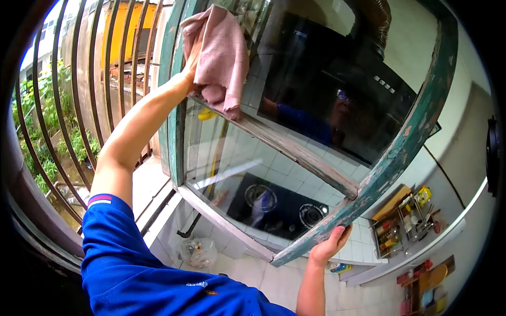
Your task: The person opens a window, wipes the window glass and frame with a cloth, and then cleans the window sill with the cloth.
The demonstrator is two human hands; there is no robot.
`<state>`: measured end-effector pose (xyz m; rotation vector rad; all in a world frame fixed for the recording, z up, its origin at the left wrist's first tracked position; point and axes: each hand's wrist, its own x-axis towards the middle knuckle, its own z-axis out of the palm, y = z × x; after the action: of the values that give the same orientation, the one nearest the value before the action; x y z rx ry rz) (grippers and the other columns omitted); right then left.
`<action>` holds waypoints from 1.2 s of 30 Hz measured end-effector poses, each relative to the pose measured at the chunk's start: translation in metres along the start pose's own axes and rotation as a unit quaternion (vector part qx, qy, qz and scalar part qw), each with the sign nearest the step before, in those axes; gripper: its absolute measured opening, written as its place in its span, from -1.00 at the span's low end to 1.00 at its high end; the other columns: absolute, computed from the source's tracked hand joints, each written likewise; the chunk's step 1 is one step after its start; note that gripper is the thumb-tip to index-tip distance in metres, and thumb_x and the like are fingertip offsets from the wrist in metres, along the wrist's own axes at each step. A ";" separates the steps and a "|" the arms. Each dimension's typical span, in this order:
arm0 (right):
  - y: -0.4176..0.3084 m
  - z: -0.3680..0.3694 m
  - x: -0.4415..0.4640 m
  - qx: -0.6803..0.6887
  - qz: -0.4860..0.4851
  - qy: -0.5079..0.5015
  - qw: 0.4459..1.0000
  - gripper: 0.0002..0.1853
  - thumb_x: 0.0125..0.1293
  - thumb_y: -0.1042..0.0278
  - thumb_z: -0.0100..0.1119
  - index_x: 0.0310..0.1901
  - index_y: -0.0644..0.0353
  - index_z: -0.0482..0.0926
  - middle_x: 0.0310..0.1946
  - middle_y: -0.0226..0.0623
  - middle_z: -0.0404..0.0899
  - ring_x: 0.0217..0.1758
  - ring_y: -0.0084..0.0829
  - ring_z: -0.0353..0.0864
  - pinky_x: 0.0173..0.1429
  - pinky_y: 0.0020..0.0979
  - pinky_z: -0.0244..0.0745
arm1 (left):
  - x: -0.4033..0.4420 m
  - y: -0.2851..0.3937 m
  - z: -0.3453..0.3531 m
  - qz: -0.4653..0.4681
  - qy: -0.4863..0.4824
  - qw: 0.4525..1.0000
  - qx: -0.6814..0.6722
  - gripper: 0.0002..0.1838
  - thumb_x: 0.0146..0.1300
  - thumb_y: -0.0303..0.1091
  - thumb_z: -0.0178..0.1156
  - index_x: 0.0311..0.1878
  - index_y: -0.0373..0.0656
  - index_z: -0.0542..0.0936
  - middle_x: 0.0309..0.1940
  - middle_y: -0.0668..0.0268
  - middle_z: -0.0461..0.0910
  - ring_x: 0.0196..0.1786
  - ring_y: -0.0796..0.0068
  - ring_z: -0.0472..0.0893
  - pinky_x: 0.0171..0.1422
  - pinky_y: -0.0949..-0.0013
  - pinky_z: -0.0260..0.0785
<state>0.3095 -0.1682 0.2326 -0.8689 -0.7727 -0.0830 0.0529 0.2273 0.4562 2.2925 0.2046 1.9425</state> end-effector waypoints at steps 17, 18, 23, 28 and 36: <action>-0.003 0.002 -0.004 -0.009 -0.013 -0.014 1.000 -0.38 0.42 -0.04 0.03 0.26 0.36 0.26 0.17 -0.17 0.34 0.20 -0.34 0.33 0.32 -0.35 0.18 | -0.014 -0.025 0.014 -0.103 -0.029 0.992 -0.070 -0.18 0.33 -0.13 0.16 0.52 -0.05 -0.05 0.48 0.16 0.05 0.49 0.26 0.12 0.58 0.23 -0.07; -0.004 0.004 -0.004 -0.008 -0.015 -0.016 1.000 -0.38 0.42 -0.04 0.02 0.25 0.36 0.26 0.17 -0.17 0.34 0.20 -0.34 0.33 0.31 -0.35 0.18 | -0.013 -0.027 0.025 0.022 -0.022 0.977 0.210 -0.17 0.32 -0.13 0.17 0.52 -0.04 -0.04 0.48 0.15 0.04 0.49 0.25 0.13 0.59 0.21 -0.09; -0.006 0.004 -0.002 -0.019 -0.007 -0.007 1.000 -0.37 0.41 -0.04 0.03 0.25 0.36 0.26 0.16 -0.17 0.34 0.19 -0.35 0.33 0.31 -0.36 0.18 | 0.004 0.018 0.010 0.217 -0.154 0.937 0.227 -0.16 0.07 0.10 0.23 0.38 -0.14 0.30 0.39 -0.03 0.20 0.43 0.03 0.17 0.55 0.14 -0.04; -0.003 0.003 -0.002 -0.008 -0.016 -0.013 1.000 -0.38 0.41 -0.04 0.03 0.24 0.35 0.27 0.14 -0.18 0.36 0.17 -0.36 0.34 0.29 -0.37 0.20 | -0.002 0.031 0.044 0.136 -0.018 0.986 0.098 -0.03 0.13 0.03 0.29 0.50 -0.10 0.02 0.46 0.01 0.03 0.48 0.06 0.12 0.58 0.12 -0.09; -0.007 0.008 -0.002 -0.024 -0.018 0.004 1.000 -0.34 0.38 -0.09 0.07 0.22 0.39 0.28 0.07 -0.20 0.40 0.08 -0.41 0.37 0.20 -0.41 0.25 | -0.003 0.077 0.059 0.259 -0.090 0.944 0.185 -0.12 0.12 0.08 0.23 0.43 -0.16 0.19 0.43 -0.07 0.10 0.50 0.01 0.03 0.59 0.00 -0.28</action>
<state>0.3011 -0.1676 0.2393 -0.8991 -0.7819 -0.1363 0.1117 0.1509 0.4579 3.0030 -0.0737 2.0302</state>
